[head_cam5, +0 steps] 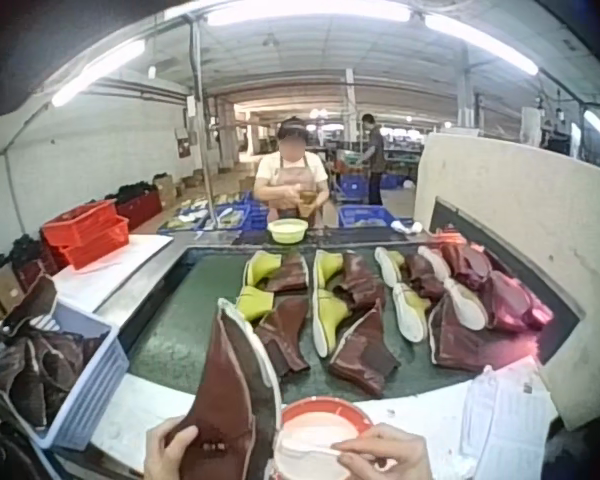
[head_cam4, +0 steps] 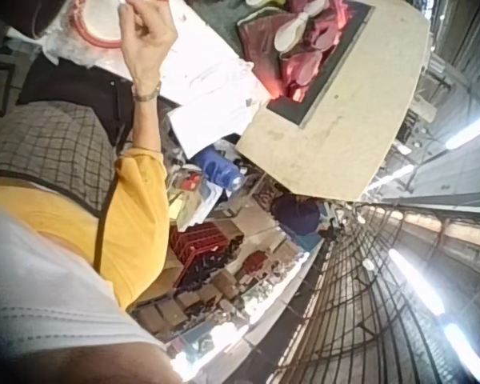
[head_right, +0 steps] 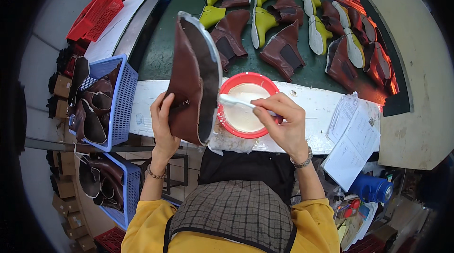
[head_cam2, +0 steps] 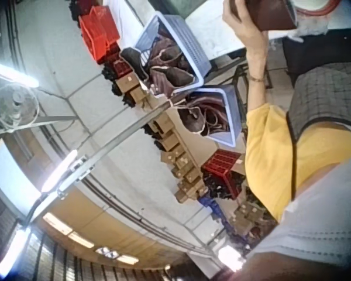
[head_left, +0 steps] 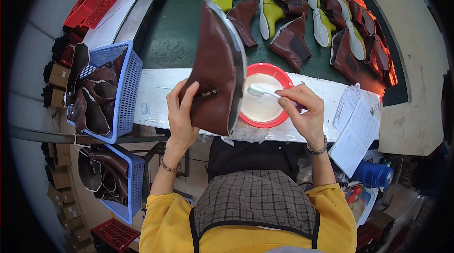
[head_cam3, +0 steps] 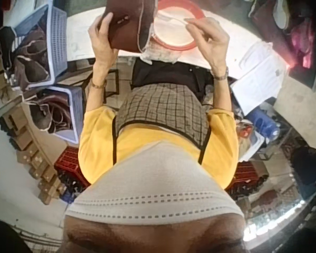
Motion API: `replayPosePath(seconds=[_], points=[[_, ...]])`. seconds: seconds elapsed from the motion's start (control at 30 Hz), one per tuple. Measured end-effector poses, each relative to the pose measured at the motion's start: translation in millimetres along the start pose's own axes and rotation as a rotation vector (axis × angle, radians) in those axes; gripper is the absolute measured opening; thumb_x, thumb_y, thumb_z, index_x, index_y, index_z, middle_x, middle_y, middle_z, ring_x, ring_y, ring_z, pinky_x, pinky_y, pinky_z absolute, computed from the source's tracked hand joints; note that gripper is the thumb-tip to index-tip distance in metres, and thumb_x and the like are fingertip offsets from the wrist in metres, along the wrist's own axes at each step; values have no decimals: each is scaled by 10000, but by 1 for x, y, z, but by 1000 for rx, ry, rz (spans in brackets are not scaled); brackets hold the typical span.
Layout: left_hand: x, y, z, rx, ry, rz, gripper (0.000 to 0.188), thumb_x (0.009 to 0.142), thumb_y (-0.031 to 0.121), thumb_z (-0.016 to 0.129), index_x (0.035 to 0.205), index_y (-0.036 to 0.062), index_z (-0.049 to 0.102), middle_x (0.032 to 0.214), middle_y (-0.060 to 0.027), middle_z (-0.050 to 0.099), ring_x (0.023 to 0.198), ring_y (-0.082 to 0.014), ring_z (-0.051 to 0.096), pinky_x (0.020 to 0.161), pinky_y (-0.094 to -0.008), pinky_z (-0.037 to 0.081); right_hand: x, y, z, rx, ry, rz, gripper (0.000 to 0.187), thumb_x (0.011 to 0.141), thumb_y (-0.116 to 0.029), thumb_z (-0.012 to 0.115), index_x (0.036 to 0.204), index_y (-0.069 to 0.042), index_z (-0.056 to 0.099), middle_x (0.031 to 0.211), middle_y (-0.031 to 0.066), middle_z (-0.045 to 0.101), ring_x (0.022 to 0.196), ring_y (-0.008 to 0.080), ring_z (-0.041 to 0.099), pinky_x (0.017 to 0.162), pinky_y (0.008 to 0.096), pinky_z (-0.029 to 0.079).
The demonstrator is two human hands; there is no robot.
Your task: Applying a white liquid adhesive to the edges of shoe uppers using a small brush or applicator.
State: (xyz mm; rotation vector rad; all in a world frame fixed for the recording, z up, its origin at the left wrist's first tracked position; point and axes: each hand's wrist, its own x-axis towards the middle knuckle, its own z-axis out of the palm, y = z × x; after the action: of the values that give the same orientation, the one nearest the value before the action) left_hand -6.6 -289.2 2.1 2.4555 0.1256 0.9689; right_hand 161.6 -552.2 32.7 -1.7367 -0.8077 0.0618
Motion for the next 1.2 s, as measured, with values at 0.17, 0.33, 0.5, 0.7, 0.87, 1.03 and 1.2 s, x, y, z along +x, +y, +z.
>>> replayPosePath(seconds=[0.17, 0.33, 0.5, 0.7, 0.87, 1.03, 1.2], points=[[-10, 12, -1, -107, 14, 103, 713, 745, 24, 799, 1407, 86, 544, 1409, -219, 495, 1241, -397, 522, 1044, -465, 447, 16, 13, -8, -167, 109, -114, 118, 861, -43, 766, 977, -30, 785, 826, 38, 685, 656, 57, 575, 542, 199, 411], [-1, 16, 1, -170, 18, 75, 727, 739, 19, 823, 1410, 60, 547, 1399, -232, 492, 1254, -384, 527, 1023, -431, 487, 48, 25, -14, -85, 155, -205, 167, 857, -54, 796, 1022, -29, 788, 905, 37, 683, 687, 71, 582, 573, 204, 412], [20, 20, 11, -139, 126, -6, 726, 787, 6, 775, 1458, 48, 500, 1403, -204, 494, 1257, -354, 519, 1046, -407, 464, 22, 13, -1, -51, 72, -254, 199, 810, -13, 824, 1006, -28, 791, 926, 48, 682, 739, 87, 603, 623, 226, 463], [30, 14, 20, -56, 221, 24, 733, 800, 50, 783, 1468, 51, 483, 1432, -199, 496, 1270, -360, 496, 1060, -422, 439, 7, 4, 0, -135, -7, -338, 228, 789, 31, 819, 1010, -16, 789, 938, 66, 687, 836, 138, 656, 696, 245, 528], [37, 8, 31, -22, 319, 65, 728, 796, 73, 798, 1461, 60, 502, 1394, -187, 536, 1263, -353, 494, 1051, -428, 437, -3, -9, 4, -90, -87, -285, 190, 786, -15, 830, 972, -44, 800, 870, 46, 684, 732, 133, 643, 623, 253, 492], [25, 2, 21, 76, 231, -3, 653, 818, 8, 761, 1435, 65, 555, 1344, -182, 572, 1231, -349, 538, 1048, -406, 445, -1, -11, 0, -64, -201, -2, 110, 858, -49, 772, 964, -24, 789, 829, 53, 682, 676, 127, 627, 577, 238, 465], [-16, -42, -30, -692, 122, -802, 121, 756, -50, 545, 649, 7, 537, 610, -40, 528, 491, -123, 485, 450, -266, 331, 2, 63, -19, -693, -96, -84, 96, 839, -135, 788, 900, -62, 775, 811, 37, 683, 653, 182, 637, 573, 307, 468]])
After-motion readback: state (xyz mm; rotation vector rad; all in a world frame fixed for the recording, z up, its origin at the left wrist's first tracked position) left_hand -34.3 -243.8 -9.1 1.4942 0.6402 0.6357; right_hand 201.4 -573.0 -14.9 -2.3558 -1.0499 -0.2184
